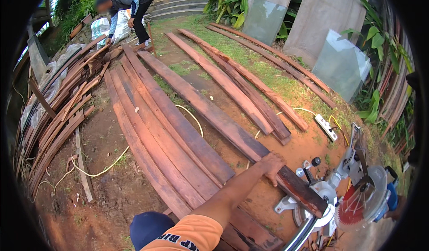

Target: The person repeatedly positions wooden planks on a miter saw, cuts them to length, and sets the cut pieces aside. The process is repeated multiple times with different planks.

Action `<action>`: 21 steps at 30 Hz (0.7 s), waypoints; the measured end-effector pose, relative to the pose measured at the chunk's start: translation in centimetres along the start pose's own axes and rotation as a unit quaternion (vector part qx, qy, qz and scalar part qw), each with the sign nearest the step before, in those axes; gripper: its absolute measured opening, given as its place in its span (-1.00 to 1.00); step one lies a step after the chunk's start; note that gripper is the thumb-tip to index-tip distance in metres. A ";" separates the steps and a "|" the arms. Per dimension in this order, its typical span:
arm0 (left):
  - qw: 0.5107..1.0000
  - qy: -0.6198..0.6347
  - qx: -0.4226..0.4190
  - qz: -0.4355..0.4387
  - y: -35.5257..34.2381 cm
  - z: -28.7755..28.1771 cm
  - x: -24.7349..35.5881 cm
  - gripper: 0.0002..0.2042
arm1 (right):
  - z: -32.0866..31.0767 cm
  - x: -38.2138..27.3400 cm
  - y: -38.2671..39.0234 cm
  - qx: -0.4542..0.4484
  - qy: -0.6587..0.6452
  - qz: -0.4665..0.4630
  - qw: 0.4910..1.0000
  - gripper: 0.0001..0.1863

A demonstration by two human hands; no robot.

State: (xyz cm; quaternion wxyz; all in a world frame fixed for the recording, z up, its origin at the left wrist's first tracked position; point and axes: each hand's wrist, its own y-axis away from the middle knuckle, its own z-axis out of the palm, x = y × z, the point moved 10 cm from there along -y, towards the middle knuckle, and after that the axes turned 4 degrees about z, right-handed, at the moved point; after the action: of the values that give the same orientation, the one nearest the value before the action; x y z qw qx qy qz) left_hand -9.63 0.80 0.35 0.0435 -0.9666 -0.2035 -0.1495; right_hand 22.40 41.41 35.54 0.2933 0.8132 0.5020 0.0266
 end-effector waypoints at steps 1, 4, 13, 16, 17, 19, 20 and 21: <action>1.000 -0.002 -0.001 0.000 0.0 0.0 0.1 0.08 | 0.9 -0.9 0.6 0.044 0.010 0.013 0.999 -0.18; 1.000 -0.013 0.008 0.000 0.3 -0.1 0.1 0.05 | 3.6 -3.4 3.3 0.186 0.056 0.064 0.979 -0.41; 0.999 -0.034 -0.035 -0.017 -0.7 0.8 -0.4 0.05 | 15.9 -5.4 11.7 0.285 0.105 0.012 0.953 -0.60; 0.999 -0.026 -0.021 -0.014 -0.5 0.3 -0.4 0.02 | 20.3 -6.0 13.7 0.282 0.118 0.017 0.952 -0.70; 1.000 -0.022 -0.016 -0.010 -0.5 0.3 -0.3 0.02 | 22.0 -5.5 14.1 0.273 0.101 0.028 0.956 -0.71; 1.000 -0.017 -0.007 -0.008 -0.5 0.2 -0.4 0.01 | 24.8 -5.6 14.8 0.326 0.120 0.010 0.938 -0.73; 1.000 -0.017 -0.006 -0.009 -0.5 0.3 -0.5 0.00 | 26.4 -4.9 14.8 0.319 0.128 0.032 0.939 -0.72; 1.000 -0.017 -0.008 -0.008 -0.5 0.4 -0.5 0.00 | 27.9 -4.2 15.0 0.319 0.139 0.049 0.936 -0.72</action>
State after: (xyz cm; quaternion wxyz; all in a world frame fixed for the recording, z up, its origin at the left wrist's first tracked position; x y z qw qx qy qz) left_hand -10.17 1.14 -0.19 0.0312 -0.9677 -0.2111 -0.1346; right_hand 41.71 20.50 21.10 -0.0556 0.8759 0.4792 -0.0075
